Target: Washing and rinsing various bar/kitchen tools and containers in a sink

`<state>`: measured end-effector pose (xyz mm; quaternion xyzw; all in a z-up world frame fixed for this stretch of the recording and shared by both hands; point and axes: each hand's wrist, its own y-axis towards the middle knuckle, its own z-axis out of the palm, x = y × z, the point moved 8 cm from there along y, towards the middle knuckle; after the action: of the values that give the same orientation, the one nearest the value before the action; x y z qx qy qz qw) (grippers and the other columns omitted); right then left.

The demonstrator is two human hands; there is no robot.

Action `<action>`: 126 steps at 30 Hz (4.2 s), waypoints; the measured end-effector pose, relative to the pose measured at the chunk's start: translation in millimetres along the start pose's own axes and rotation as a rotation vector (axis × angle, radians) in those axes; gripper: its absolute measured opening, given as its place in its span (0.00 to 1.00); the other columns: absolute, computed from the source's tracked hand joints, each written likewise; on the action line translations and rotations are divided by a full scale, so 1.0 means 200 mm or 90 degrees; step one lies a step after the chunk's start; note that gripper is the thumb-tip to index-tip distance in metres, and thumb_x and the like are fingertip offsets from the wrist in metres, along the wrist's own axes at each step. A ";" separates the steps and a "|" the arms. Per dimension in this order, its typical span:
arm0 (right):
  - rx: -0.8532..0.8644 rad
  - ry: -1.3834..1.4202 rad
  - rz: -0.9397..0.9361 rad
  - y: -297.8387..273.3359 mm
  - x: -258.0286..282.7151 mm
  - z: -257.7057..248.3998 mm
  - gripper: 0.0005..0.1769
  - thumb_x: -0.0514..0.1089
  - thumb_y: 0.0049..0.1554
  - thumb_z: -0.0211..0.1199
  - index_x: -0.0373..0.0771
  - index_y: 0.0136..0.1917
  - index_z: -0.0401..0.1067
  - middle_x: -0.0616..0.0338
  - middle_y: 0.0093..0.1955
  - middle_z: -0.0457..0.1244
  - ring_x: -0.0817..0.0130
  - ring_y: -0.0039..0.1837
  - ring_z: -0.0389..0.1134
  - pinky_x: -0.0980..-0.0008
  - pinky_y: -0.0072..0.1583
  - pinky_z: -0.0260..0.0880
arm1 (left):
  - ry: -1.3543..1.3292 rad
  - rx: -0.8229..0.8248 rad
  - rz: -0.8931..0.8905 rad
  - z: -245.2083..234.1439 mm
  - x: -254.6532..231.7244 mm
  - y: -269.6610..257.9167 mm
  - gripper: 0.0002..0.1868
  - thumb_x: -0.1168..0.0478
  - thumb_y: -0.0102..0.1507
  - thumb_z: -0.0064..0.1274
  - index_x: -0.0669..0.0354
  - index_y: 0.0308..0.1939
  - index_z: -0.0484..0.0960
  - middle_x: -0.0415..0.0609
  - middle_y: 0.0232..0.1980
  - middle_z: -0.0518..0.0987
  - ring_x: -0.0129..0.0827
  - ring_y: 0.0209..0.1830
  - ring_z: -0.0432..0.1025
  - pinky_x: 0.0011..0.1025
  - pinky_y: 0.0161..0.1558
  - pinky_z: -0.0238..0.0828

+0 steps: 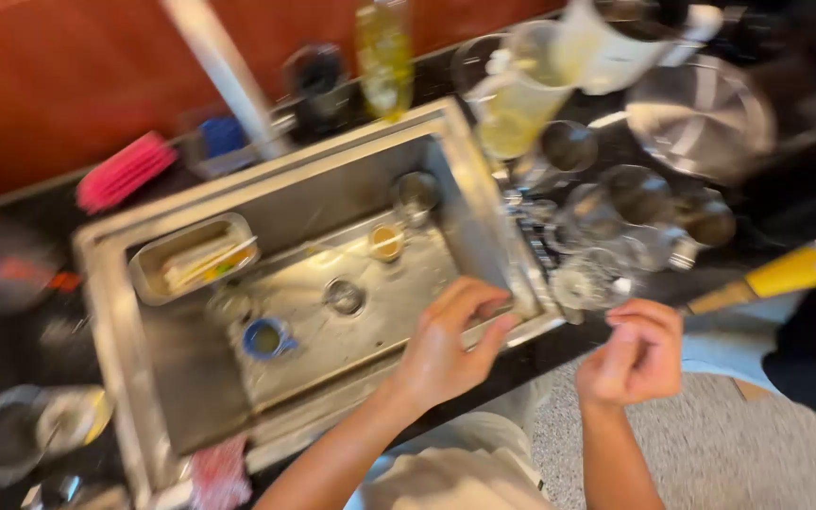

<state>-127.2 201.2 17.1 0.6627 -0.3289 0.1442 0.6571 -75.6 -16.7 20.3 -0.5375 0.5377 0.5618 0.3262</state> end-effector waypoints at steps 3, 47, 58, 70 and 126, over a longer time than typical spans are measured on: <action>-0.145 -0.060 0.020 0.08 -0.22 -0.35 0.08 0.37 0.70 0.56 0.33 0.48 0.65 0.52 0.47 0.62 0.68 0.47 0.59 0.73 0.52 0.61 | 0.036 0.077 0.238 0.28 -0.34 0.27 0.18 0.61 0.66 0.60 0.64 0.57 0.77 0.55 0.55 0.78 0.49 0.59 0.74 0.37 0.62 0.71; 0.125 0.220 0.041 0.94 0.24 -0.66 0.33 0.60 0.76 0.43 0.31 0.80 0.57 0.53 0.78 0.56 0.62 0.80 0.57 0.63 0.83 0.54 | -0.292 0.186 0.325 0.69 -0.90 0.63 0.52 0.55 0.57 0.80 0.60 0.77 0.62 0.47 0.69 0.73 0.29 0.68 0.69 0.27 0.73 0.65; 0.057 0.654 0.455 0.26 0.24 0.15 0.24 0.55 0.76 0.50 0.32 0.67 0.70 0.49 0.68 0.65 0.57 0.69 0.66 0.53 0.75 0.65 | -0.182 -0.069 0.236 -0.29 -0.67 -0.12 0.63 0.53 0.50 0.78 0.70 0.79 0.55 0.57 0.79 0.66 0.38 0.77 0.64 0.35 0.79 0.58; 0.442 0.716 0.642 -0.32 0.46 0.90 0.27 0.55 0.69 0.50 0.32 0.69 0.68 0.50 0.70 0.64 0.59 0.72 0.62 0.60 0.75 0.57 | 0.092 -0.449 0.167 -0.83 -0.31 -0.69 0.64 0.52 0.40 0.83 0.65 0.72 0.59 0.53 0.67 0.73 0.38 0.68 0.73 0.36 0.73 0.70; 0.719 0.597 0.719 -0.37 -0.21 1.18 0.20 0.50 0.61 0.65 0.33 0.36 0.74 0.60 0.29 0.60 0.71 0.31 0.57 0.70 0.36 0.55 | -0.067 -0.073 0.066 -0.96 0.08 -0.20 0.62 0.61 0.46 0.82 0.57 0.79 0.58 0.50 0.71 0.72 0.37 0.74 0.67 0.38 0.78 0.62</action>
<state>-167.6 -21.7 -89.0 0.5000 -0.1844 0.8353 0.1350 6.6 -195.0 24.9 -0.4962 0.5136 0.6356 0.2932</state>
